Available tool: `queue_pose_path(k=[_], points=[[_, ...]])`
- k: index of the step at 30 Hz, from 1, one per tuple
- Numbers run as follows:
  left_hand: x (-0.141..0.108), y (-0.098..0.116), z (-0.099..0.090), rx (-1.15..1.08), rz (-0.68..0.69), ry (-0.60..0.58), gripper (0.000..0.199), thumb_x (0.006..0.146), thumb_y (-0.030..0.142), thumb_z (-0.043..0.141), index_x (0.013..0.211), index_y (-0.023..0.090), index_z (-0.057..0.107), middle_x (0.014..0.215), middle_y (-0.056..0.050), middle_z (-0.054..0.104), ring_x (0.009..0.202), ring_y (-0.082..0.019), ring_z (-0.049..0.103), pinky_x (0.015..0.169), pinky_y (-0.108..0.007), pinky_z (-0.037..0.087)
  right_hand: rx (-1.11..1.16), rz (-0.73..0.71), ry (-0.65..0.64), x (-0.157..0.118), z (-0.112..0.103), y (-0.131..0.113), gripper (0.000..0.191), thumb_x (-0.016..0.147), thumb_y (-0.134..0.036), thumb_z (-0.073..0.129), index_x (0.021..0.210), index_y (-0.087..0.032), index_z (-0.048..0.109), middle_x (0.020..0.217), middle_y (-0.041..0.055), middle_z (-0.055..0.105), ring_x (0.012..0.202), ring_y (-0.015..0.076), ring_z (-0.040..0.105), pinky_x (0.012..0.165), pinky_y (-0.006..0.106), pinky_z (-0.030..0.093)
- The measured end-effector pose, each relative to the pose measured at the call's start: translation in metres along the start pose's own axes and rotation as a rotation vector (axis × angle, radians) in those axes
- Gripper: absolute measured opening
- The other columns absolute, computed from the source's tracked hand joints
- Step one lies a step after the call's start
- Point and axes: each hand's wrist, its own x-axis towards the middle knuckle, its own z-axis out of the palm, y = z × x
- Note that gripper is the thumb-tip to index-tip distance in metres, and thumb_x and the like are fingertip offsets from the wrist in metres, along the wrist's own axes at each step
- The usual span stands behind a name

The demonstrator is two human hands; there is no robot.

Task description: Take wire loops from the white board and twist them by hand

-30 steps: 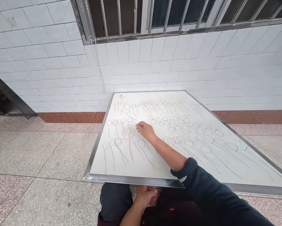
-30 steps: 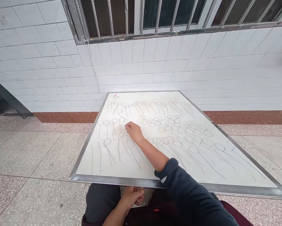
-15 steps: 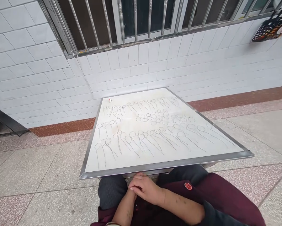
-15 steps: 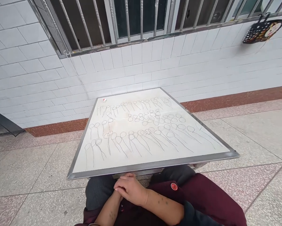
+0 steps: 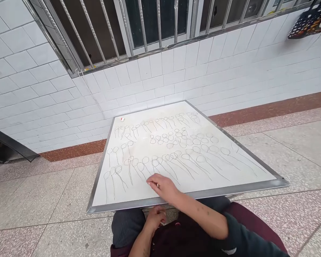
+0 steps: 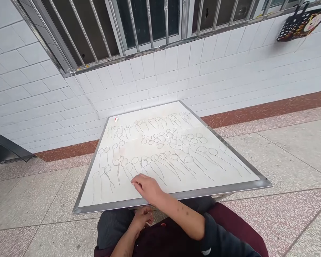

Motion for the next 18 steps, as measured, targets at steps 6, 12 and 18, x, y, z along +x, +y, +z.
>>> queue_pose_path(k=[6,12,18], points=[[0.022,-0.022,0.011,-0.068,-0.159,-0.101,0.029,0.091,0.033,0.058,0.112,0.014,0.060,0.106,-0.008,0.064,0.089,-0.018,0.064,0.078,-0.038,0.054,-0.288,0.255,-0.018,0.121,-0.063,0.058,0.027,0.098,-0.018,0.038,0.104,-0.020,0.064,0.102,0.0055,0.062,0.072,0.0135,0.058,0.062,0.026,0.044],[0.026,-0.033,0.016,-0.189,-0.130,-0.033,0.013,0.075,0.025,0.069,0.084,0.017,0.064,0.059,0.001,0.057,0.058,-0.016,0.057,0.069,-0.033,0.047,-0.462,0.368,-0.165,0.170,-0.045,0.094,0.028,0.095,-0.032,0.057,0.118,-0.016,0.059,0.117,0.0085,0.061,0.096,0.0190,0.063,0.082,0.038,0.055],[0.027,-0.029,0.016,-0.238,-0.071,-0.041,0.017,0.066,0.029,0.071,0.075,0.018,0.061,0.063,-0.002,0.058,0.062,-0.020,0.058,0.072,-0.038,0.045,-0.495,0.392,-0.213,0.181,-0.030,0.101,0.032,0.094,-0.032,0.059,0.121,-0.015,0.057,0.122,0.0098,0.060,0.102,0.0214,0.062,0.086,0.041,0.054]])
